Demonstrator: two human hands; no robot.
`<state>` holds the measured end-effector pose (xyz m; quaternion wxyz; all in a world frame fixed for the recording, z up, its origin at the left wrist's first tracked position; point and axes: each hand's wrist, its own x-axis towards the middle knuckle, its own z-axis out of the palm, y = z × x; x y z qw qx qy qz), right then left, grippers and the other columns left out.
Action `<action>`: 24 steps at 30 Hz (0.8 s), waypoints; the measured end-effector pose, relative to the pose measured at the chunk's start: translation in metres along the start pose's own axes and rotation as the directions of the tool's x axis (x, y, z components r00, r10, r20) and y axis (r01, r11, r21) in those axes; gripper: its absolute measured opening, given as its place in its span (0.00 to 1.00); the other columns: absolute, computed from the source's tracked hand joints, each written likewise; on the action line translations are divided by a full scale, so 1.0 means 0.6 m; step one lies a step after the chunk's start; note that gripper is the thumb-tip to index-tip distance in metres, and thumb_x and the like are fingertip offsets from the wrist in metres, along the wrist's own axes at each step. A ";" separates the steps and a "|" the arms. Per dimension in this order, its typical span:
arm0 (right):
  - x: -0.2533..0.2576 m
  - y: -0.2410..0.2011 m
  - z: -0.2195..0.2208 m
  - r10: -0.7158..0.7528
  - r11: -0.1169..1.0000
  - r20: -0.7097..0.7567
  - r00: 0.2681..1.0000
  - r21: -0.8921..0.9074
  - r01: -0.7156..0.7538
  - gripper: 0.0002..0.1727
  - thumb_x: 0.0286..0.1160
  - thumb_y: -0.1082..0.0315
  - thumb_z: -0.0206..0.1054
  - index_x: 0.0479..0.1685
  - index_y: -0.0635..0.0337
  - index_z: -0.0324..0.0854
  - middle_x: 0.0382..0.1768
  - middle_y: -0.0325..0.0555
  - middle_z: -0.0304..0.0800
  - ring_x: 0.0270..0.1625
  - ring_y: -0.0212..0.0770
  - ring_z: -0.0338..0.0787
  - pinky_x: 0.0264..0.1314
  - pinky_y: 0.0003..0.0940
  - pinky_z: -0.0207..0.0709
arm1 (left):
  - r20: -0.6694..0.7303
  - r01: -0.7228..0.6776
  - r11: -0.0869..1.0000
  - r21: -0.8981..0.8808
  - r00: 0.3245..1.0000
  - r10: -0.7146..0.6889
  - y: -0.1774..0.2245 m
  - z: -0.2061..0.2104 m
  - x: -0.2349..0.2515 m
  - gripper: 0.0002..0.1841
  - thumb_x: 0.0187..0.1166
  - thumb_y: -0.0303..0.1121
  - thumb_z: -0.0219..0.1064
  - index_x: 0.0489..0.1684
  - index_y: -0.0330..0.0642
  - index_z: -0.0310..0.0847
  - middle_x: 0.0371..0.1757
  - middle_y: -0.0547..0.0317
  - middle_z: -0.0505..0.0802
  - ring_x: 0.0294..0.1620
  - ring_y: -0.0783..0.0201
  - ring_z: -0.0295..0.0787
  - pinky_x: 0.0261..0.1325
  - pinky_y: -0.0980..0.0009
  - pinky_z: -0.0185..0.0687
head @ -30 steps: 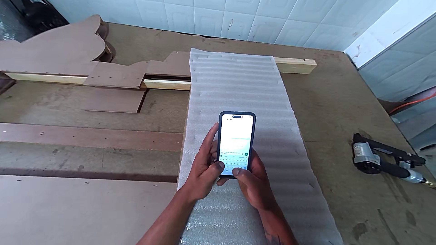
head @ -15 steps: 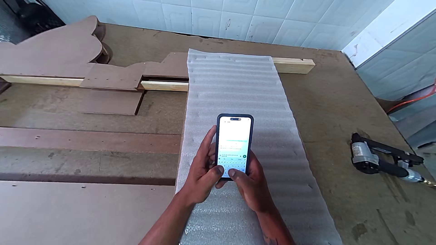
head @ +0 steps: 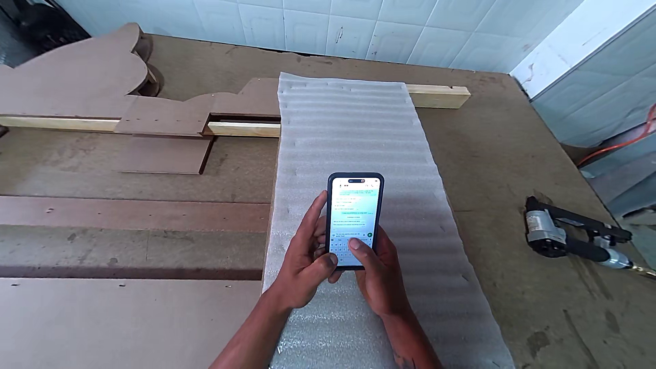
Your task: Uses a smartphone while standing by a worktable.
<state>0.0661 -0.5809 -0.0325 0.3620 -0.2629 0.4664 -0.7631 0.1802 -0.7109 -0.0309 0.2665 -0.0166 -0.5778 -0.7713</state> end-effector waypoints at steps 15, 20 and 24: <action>-0.003 -0.001 -0.013 0.021 0.993 0.150 0.988 0.112 -0.038 0.24 0.84 0.65 0.50 0.78 0.56 0.71 0.61 0.64 0.85 0.57 0.58 0.91 0.51 0.63 0.88 | -0.026 0.029 0.999 -0.027 0.999 -0.030 0.009 -0.002 0.002 0.43 0.83 0.34 0.59 0.97 0.64 0.34 0.71 0.42 0.82 0.47 0.57 0.91 0.36 0.67 0.90; -0.004 -0.006 -0.012 0.022 0.999 0.176 0.984 0.041 -0.030 0.28 0.75 0.74 0.58 0.78 0.56 0.68 0.60 0.63 0.86 0.56 0.57 0.92 0.53 0.61 0.89 | -0.069 0.044 0.999 0.022 0.997 -0.042 0.008 -0.001 0.001 0.43 0.83 0.31 0.58 0.97 0.65 0.35 0.67 0.43 0.85 0.48 0.55 0.92 0.40 0.64 0.91; -0.005 -0.008 -0.009 0.040 0.999 0.168 0.985 0.024 -0.044 0.30 0.72 0.79 0.59 0.78 0.58 0.67 0.59 0.65 0.86 0.54 0.60 0.93 0.51 0.64 0.89 | -0.043 0.033 0.999 -0.005 0.999 -0.033 0.007 -0.004 0.001 0.44 0.83 0.34 0.60 0.97 0.64 0.34 0.69 0.43 0.84 0.51 0.56 0.91 0.43 0.65 0.91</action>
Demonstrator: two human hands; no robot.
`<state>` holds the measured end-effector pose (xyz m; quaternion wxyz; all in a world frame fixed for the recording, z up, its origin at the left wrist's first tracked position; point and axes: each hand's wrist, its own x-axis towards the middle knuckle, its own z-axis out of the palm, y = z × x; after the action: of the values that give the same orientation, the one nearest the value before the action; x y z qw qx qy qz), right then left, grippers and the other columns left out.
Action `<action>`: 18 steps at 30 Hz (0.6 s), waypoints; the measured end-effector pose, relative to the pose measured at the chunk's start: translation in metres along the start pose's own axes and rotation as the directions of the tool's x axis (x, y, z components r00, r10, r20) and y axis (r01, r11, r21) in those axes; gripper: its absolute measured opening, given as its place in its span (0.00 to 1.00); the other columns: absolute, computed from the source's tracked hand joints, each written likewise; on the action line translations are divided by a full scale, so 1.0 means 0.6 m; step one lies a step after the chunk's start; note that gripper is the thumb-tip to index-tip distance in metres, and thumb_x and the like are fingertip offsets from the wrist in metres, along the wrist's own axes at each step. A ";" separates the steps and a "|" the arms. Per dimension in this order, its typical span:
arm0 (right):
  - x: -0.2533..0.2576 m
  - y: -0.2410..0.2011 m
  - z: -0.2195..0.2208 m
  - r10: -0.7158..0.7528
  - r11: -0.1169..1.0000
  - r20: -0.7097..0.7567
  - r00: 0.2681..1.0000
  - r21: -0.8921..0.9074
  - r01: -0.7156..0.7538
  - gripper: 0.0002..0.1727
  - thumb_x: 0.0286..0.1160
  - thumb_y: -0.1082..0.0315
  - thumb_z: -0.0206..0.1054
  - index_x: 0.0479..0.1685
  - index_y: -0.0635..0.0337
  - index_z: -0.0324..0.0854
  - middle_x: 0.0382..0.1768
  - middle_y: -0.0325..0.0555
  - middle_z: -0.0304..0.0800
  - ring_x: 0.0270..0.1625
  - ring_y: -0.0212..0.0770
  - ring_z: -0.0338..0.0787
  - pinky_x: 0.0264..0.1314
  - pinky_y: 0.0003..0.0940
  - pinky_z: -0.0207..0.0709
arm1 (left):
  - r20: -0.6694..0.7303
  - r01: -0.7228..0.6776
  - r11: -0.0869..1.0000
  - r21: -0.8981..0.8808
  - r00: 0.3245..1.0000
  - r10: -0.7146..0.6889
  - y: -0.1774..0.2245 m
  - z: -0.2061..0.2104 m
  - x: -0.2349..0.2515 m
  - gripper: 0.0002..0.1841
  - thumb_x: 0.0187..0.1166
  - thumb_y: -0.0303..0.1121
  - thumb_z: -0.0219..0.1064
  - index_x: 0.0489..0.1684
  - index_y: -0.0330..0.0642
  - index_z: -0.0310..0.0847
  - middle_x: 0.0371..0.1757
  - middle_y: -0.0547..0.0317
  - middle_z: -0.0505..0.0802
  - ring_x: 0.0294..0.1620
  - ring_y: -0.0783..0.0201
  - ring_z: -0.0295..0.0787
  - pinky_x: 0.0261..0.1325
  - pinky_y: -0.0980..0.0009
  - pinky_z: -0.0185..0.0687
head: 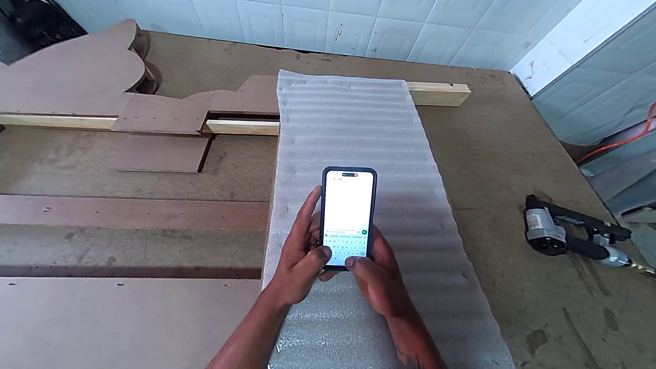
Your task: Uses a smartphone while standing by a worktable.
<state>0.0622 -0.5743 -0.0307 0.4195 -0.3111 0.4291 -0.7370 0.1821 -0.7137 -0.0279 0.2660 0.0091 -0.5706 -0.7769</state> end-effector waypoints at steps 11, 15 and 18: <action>0.000 0.005 -0.002 -0.015 0.999 -0.035 0.999 -0.047 0.013 0.31 0.73 0.72 0.65 0.79 0.54 0.69 0.58 0.60 0.87 0.57 0.52 0.91 0.61 0.54 0.86 | -0.037 0.006 0.999 0.051 0.999 -0.004 0.000 0.005 -0.002 0.51 0.73 0.25 0.66 0.97 0.67 0.36 0.66 0.45 0.86 0.40 0.59 0.90 0.33 0.70 0.88; 0.001 0.005 0.002 -0.036 0.996 -0.065 0.997 -0.090 0.030 0.32 0.73 0.67 0.71 0.79 0.53 0.70 0.57 0.58 0.89 0.56 0.51 0.92 0.60 0.51 0.87 | -0.036 -0.002 0.997 0.074 0.999 0.005 0.001 0.008 -0.002 0.55 0.70 0.22 0.70 0.97 0.67 0.36 0.68 0.44 0.85 0.49 0.54 0.92 0.43 0.63 0.92; 0.001 0.006 0.003 -0.040 0.993 -0.081 0.996 -0.113 0.031 0.31 0.73 0.65 0.72 0.78 0.53 0.70 0.56 0.58 0.89 0.55 0.52 0.92 0.59 0.51 0.88 | -0.029 -0.015 0.997 0.079 0.999 0.017 0.000 0.008 -0.002 0.56 0.70 0.22 0.72 0.97 0.66 0.35 0.68 0.44 0.85 0.52 0.52 0.92 0.48 0.61 0.93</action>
<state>0.0646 -0.5763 -0.0332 0.3699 -0.3108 0.4811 -0.7315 0.1817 -0.7089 -0.0264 0.2802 0.0267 -0.5969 -0.7514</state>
